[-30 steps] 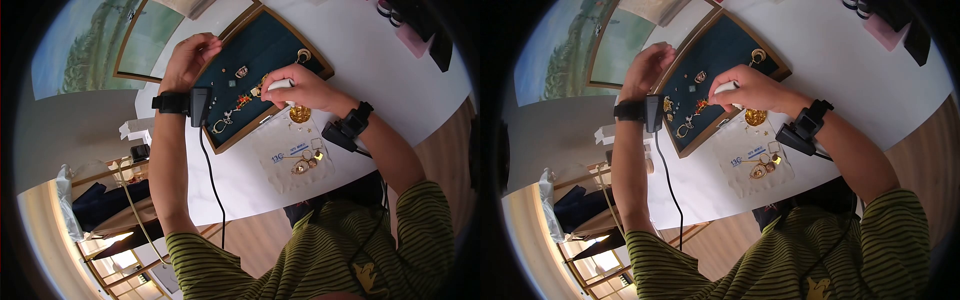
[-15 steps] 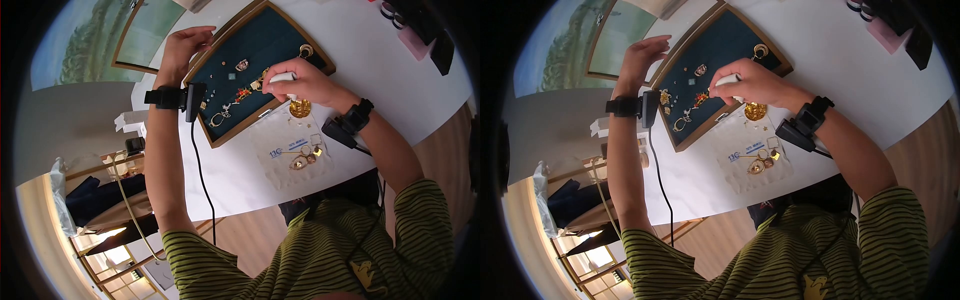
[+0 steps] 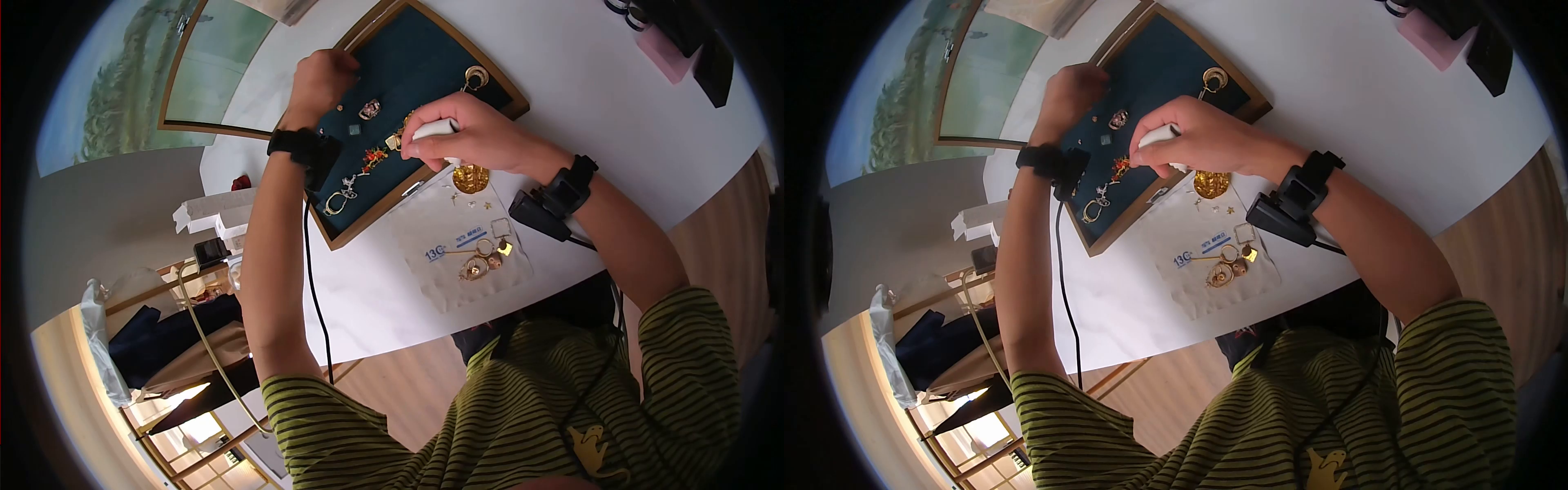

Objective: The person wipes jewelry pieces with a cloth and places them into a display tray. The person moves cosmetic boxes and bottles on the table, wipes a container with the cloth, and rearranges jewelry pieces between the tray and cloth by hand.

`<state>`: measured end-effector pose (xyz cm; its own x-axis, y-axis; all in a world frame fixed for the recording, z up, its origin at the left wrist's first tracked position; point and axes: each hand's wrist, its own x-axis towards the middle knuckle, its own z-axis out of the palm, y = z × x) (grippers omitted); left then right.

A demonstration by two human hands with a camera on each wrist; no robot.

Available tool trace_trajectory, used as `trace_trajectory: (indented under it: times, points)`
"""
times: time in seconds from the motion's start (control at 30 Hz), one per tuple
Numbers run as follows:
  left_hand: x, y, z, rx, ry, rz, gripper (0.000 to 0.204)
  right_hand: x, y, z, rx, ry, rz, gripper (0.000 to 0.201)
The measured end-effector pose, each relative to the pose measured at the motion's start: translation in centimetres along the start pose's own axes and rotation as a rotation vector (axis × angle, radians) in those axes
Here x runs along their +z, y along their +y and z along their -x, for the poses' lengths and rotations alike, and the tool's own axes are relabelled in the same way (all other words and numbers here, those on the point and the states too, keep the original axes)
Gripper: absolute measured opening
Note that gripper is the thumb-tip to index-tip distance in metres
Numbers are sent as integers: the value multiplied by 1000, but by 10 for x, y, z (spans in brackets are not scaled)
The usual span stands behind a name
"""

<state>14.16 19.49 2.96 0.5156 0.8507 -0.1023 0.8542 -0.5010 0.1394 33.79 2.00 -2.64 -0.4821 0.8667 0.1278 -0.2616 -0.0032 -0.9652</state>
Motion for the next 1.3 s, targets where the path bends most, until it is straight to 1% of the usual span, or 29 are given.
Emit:
trace_trajectory:
  times: [0.1, 0.17, 0.2, 0.27, 0.4, 0.47, 0.7, 0.8, 0.9, 0.97, 1.1, 1.3]
  points:
    - [5, 9, -2, -6, 27, -38, 23, 0, 0, -1, -6, 5, 7, 15]
    - [8, 11, -3, -68, 12, 22, 23, 1, 0, 0, -17, 9, 8, 15]
    - [10, 9, -4, -69, 8, 23, 23, 1, 0, 0, -14, 10, 6, 15]
    - [12, 7, -7, 16, 45, -38, 23, 1, 1, 0, -21, 14, 2, 15]
    - [15, 10, -8, 24, 51, -99, 22, 1, 0, 0, -21, 11, 21, 14]
    - [15, 12, -9, -69, 13, -52, 23, 1, -2, 0, 2, 8, 14, 14]
    - [15, 7, -8, -45, -2, -132, 21, 1, -1, 0, -10, 12, 7, 13]
    - [15, 8, -6, -35, 24, -137, 20, 1, 0, -1, -12, 15, 11, 13]
    - [13, 11, -5, -76, 25, -163, 18, 1, 1, -1, -5, 14, 5, 12]
    - [12, 12, -4, -42, 18, -157, 15, 1, 2, -1, -22, 15, 20, 12]
    - [11, 16, -2, -42, 22, -162, 15, 1, 1, -1, -34, 13, 23, 12]
    - [13, 18, -2, 4, 33, -227, 15, 1, 0, -1, 5, 15, 8, 12]
